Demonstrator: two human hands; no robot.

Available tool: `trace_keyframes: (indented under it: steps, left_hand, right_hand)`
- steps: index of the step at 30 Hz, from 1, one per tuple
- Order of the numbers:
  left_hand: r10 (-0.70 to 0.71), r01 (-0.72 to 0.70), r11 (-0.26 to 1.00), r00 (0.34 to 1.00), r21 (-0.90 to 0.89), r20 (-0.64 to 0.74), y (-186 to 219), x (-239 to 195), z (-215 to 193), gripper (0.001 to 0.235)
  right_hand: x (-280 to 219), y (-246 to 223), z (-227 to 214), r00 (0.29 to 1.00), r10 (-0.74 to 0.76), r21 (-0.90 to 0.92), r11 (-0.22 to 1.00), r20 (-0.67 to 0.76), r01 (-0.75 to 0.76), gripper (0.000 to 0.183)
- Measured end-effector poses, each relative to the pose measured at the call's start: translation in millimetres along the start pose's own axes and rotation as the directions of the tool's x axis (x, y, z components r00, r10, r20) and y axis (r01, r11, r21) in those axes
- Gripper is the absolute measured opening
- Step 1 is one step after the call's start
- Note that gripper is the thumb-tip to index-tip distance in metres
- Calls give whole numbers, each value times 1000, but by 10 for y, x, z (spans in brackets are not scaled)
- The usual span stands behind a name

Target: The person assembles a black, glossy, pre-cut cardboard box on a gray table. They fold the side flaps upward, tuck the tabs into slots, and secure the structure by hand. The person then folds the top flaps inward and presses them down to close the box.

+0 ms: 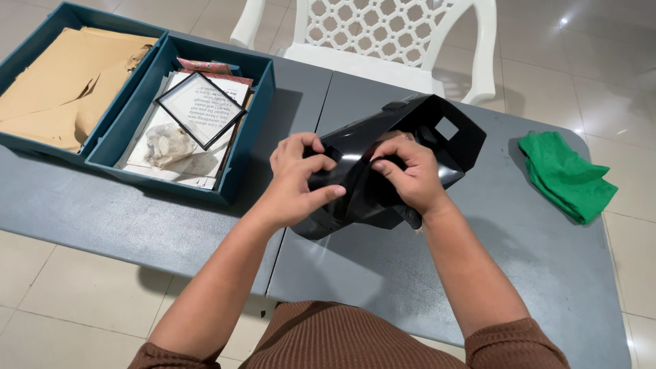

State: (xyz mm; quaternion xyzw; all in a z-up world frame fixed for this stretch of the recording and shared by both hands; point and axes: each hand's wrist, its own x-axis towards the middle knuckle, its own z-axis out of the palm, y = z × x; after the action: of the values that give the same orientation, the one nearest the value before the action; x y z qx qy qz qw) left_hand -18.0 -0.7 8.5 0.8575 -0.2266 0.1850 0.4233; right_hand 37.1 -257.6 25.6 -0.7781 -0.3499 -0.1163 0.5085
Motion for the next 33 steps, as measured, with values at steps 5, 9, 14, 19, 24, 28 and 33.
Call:
trace_keyframes:
  steps: [5, 9, 14, 19, 24, 28, 33]
  left_hand:
    - [-67, 71, 986, 997, -150, 30, 46, -8, -31, 39]
    - [-11, 11, 996, 1000, -83, 2, 78, 6, 72, 38]
    - [-16, 15, 999, 1000, -44, -10, 180, 49, 169, 38]
    - [18, -18, 999, 1000, -38, -2, 275, 22, 184, 34]
    - [-23, -17, 987, 969, -160, -246, 168, -61, 411, 13]
    - [66, -85, 994, 964, -64, -258, 312, 43, 359, 8]
    - [117, -109, 993, 967, 46, -224, 338, 114, 262, 10]
  right_hand:
    - [49, -99, -132, 996, -93, -91, 992, 4, 93, 14]
    - [80, -157, -109, 957, -245, -342, 896, 157, 285, 28]
    - [11, 99, -85, 922, -289, -438, 815, 258, 378, 12]
    - [-70, 237, -51, 929, -284, -384, 851, 238, 358, 6]
    - [-152, 353, -66, 979, -80, -380, 913, 186, 147, 12]
    - [-100, 278, -118, 985, -83, -396, 908, 154, 139, 7]
    - [-43, 318, -162, 970, 123, -170, 982, 211, -87, 11]
